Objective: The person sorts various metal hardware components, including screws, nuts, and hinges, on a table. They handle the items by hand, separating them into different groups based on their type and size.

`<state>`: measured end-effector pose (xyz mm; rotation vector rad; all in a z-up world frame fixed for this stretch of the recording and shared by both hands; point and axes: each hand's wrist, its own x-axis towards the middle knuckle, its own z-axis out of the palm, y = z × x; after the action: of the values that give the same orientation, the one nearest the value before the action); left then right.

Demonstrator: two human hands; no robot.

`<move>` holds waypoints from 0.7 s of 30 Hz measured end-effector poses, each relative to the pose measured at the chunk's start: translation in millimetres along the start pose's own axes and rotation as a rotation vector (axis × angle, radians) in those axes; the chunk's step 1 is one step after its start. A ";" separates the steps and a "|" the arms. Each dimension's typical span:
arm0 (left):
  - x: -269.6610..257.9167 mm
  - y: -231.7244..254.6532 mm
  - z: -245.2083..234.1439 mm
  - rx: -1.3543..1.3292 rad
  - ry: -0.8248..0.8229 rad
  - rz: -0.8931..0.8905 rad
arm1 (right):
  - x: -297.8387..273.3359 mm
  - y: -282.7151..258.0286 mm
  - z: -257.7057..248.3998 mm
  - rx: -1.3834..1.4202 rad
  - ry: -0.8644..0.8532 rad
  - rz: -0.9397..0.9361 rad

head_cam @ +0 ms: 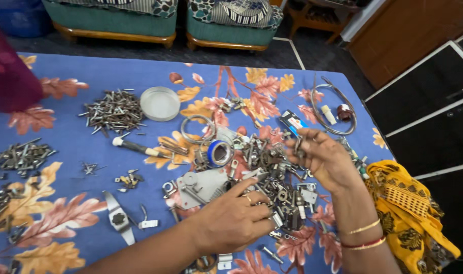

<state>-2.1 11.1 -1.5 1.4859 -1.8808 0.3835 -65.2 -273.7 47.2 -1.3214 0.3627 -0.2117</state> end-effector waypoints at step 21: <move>-6.1 -1.0 9.8 0.006 -0.007 -0.042 | 195.6 19.1 31.2 -0.398 0.083 0.073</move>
<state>-3.9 9.2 -12.8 1.5294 -1.8522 0.3653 126.5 -310.2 7.9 -1.6910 0.5423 -0.1374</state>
